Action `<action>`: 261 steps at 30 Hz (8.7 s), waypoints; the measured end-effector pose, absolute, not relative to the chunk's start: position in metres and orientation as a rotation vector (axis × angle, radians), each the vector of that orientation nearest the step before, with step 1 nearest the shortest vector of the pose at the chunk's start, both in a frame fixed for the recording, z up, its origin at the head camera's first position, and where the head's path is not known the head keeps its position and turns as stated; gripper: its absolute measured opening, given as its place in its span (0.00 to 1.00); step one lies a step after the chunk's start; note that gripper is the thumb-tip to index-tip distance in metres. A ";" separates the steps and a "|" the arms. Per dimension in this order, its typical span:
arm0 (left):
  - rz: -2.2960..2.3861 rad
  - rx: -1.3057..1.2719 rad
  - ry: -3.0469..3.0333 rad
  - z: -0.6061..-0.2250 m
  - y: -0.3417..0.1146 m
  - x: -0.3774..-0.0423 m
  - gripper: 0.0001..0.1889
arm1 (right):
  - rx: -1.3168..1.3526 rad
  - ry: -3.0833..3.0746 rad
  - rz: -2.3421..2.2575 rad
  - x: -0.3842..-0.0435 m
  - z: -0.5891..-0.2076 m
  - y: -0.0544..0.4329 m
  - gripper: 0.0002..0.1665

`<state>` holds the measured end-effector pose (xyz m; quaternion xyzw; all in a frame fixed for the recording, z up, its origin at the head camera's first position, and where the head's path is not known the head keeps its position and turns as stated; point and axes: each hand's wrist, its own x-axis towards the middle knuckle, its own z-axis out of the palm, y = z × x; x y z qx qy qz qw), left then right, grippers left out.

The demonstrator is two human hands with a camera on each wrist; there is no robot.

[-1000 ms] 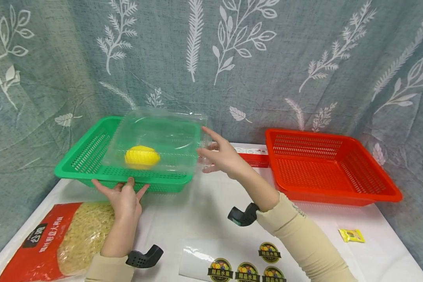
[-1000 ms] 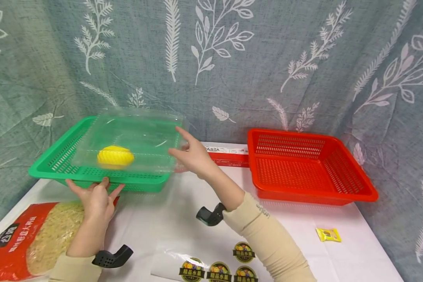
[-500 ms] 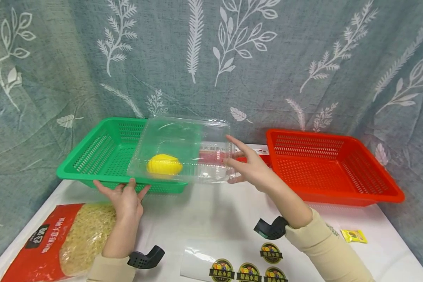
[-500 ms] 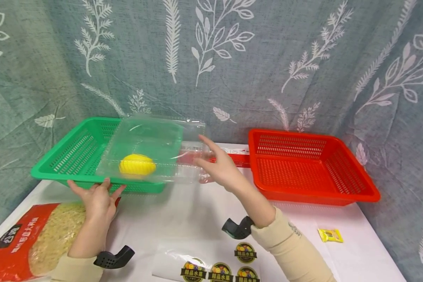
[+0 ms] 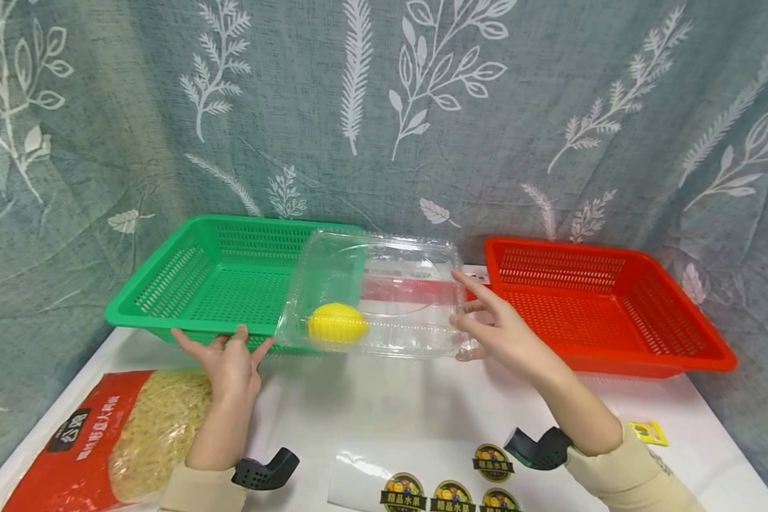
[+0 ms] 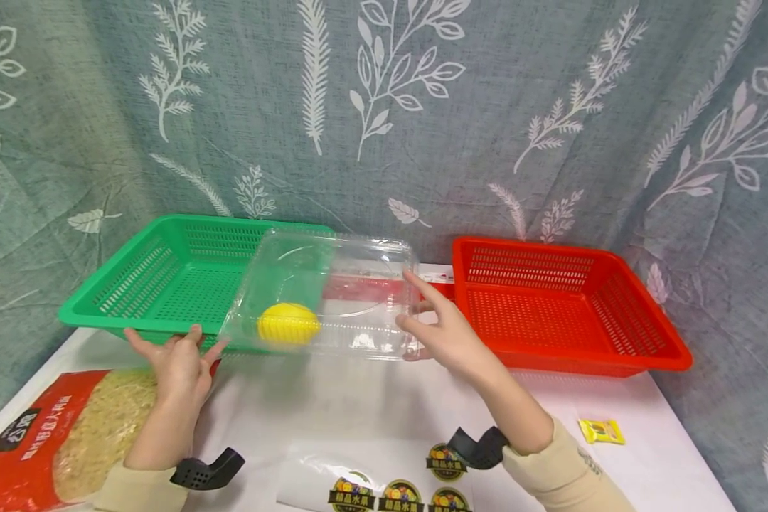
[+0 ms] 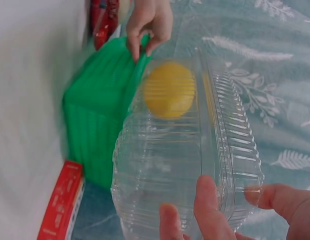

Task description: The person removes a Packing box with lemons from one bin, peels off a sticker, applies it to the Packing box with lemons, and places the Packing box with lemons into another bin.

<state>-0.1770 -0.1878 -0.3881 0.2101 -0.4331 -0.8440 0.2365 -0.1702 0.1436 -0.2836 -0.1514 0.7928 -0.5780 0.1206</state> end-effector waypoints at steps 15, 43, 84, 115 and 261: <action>-2.325 0.590 -1.192 -0.376 -0.182 -0.170 0.48 | -0.439 2.472 -1.593 -0.145 -0.296 0.182 0.38; -2.334 0.594 -1.202 -0.363 -0.179 -0.164 0.47 | -0.313 2.373 -1.666 -0.117 -0.309 0.210 0.38; -2.349 0.580 -1.190 -0.367 -0.178 -0.164 0.48 | -0.241 2.316 -1.688 -0.103 -0.346 0.210 0.38; -2.345 0.585 -1.166 -0.370 -0.179 -0.160 0.47 | -0.243 2.344 -1.638 -0.125 -0.375 0.210 0.38; -0.535 -1.309 -2.933 -0.395 -0.030 -0.092 0.22 | -0.375 2.181 -1.445 -0.097 -0.411 0.248 0.29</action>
